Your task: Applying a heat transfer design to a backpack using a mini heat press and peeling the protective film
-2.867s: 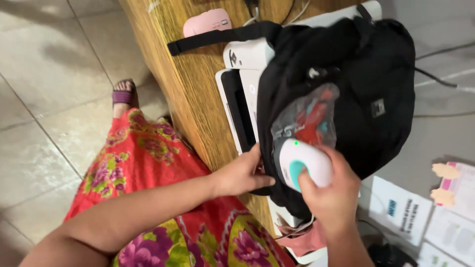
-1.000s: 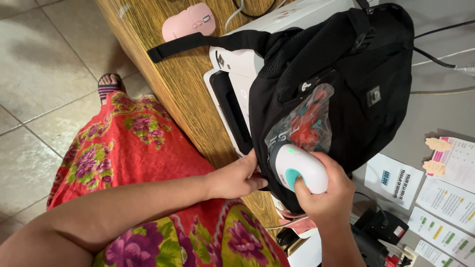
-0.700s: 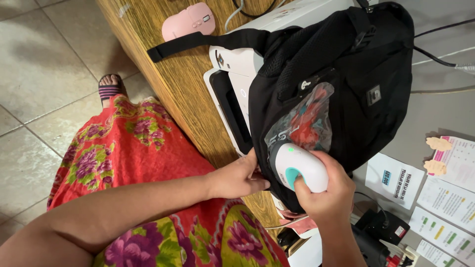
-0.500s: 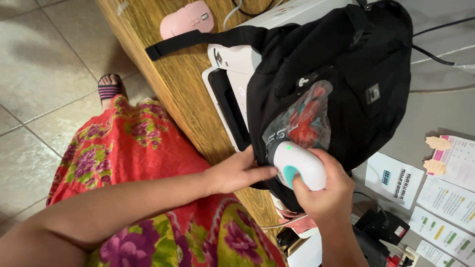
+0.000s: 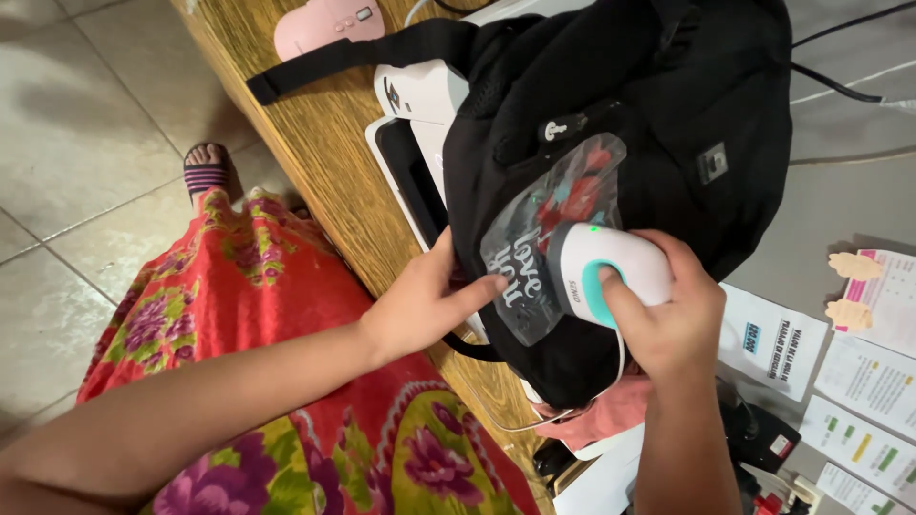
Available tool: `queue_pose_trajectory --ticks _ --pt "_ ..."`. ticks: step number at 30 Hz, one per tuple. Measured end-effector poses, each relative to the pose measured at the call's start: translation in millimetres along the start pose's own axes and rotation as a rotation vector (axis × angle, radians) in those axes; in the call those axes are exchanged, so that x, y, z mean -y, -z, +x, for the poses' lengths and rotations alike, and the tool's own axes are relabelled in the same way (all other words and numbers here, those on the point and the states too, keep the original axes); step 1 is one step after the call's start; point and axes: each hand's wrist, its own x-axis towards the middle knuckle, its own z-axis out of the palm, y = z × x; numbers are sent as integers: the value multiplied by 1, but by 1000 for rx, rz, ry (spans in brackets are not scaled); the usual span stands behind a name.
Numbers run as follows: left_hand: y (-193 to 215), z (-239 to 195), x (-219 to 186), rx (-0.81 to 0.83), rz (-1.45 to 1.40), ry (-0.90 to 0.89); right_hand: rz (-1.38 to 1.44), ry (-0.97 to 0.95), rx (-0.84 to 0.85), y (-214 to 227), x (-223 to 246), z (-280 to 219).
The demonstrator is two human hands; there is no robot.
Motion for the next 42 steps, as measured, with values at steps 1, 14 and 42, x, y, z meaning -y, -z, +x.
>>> queue_pose_trajectory --ticks 1,14,42 --pt "0 2 0 0 1 3 2 -2 1 1 2 2" --pt "2 8 14 38 -10 -103 4 182 104 1 -7 16" --pt "-24 -8 54 111 -241 17 -11 455 145 -1 10 -2"
